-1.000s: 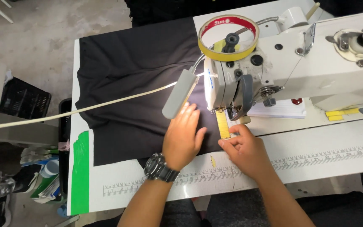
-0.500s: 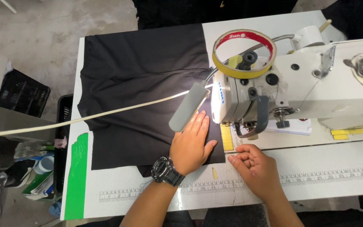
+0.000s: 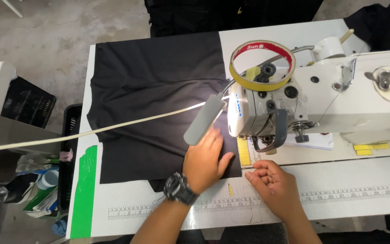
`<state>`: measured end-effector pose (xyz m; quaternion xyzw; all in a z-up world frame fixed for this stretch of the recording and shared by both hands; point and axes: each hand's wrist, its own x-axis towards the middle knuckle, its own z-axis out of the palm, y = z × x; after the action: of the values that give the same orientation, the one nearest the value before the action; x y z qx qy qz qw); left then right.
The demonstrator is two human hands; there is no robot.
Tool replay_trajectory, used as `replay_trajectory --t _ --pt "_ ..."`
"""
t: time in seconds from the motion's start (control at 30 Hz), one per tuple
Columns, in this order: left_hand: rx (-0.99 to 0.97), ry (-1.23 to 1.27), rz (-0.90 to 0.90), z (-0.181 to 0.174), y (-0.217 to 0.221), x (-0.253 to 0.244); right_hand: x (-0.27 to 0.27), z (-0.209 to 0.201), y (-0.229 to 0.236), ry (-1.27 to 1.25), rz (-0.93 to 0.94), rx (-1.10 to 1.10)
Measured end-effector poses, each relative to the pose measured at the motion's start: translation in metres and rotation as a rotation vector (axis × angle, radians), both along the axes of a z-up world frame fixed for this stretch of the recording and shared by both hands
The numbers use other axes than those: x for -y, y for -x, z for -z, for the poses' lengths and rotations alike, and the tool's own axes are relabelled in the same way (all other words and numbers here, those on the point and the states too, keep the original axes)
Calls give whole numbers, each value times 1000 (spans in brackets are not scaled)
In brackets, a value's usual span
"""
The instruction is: Adjusting sewing machine settings and sewing black fabric pieces together.
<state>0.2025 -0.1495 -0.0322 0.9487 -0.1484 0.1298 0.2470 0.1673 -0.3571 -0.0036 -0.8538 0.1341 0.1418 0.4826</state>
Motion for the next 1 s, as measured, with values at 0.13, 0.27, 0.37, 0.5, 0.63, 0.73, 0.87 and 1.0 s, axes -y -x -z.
replay_trajectory --t 0.13,0.27,0.37,0.5,0.63,0.73,0.87,1.0 --pt "518 298 20 -15 23 21 1 4 -2 33 -7 -14" --pt "533 489 -17 1 7 21 5 15 0 66 -32 38" --pt "341 574 81 -45 -3 10 6 20 2 31 -13 46" --pt "320 518 165 -62 0 1 9 26 2 19 -57 121" --pt "202 558 169 -41 14 2 3 16 0 56 -68 89" --pt "133 647 13 -38 11 4 0 13 2 40 -36 71" --pt "-29 551 -64 -39 -7 18 3 26 5 94 33 93" --pt "267 594 86 -66 -19 29 14 45 11 110 -56 330"
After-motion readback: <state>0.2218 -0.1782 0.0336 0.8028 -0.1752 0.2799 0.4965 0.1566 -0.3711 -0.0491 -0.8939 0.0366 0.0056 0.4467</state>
